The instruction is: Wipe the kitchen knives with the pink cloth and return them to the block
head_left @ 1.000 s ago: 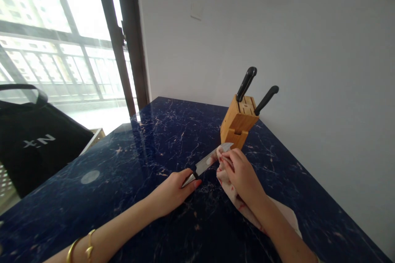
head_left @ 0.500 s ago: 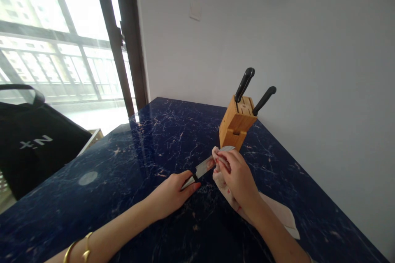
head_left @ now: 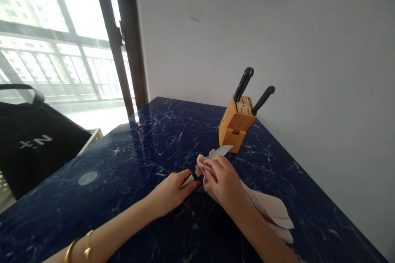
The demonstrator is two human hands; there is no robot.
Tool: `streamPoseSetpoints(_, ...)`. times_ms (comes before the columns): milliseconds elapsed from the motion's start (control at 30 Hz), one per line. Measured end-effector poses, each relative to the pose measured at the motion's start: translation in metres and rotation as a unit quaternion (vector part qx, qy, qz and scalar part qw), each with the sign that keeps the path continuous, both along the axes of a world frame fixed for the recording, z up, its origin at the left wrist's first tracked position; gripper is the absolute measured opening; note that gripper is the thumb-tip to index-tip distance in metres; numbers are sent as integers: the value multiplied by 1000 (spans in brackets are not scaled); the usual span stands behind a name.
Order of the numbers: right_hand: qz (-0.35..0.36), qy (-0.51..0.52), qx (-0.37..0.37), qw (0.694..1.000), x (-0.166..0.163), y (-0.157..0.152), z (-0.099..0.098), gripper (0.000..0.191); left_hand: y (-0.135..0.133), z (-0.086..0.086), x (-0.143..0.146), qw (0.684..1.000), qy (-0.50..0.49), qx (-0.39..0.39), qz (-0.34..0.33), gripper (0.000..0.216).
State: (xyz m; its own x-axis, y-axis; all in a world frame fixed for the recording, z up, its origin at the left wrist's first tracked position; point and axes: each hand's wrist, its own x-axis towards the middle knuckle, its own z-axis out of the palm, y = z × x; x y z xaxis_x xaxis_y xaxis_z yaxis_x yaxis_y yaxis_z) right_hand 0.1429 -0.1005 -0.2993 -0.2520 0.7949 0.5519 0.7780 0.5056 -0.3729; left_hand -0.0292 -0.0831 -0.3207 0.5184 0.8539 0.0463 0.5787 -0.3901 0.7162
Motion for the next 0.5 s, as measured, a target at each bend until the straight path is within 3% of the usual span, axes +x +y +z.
streamPoseSetpoints(267,29,-15,-27,999,-6,-7,1,28,-1,3,0,999,-40,-10,-8,29)
streamPoseSetpoints(500,-8,8,-19,1000,-2,-2,-1,28,0,1,0,1000,-2,-1,8,33)
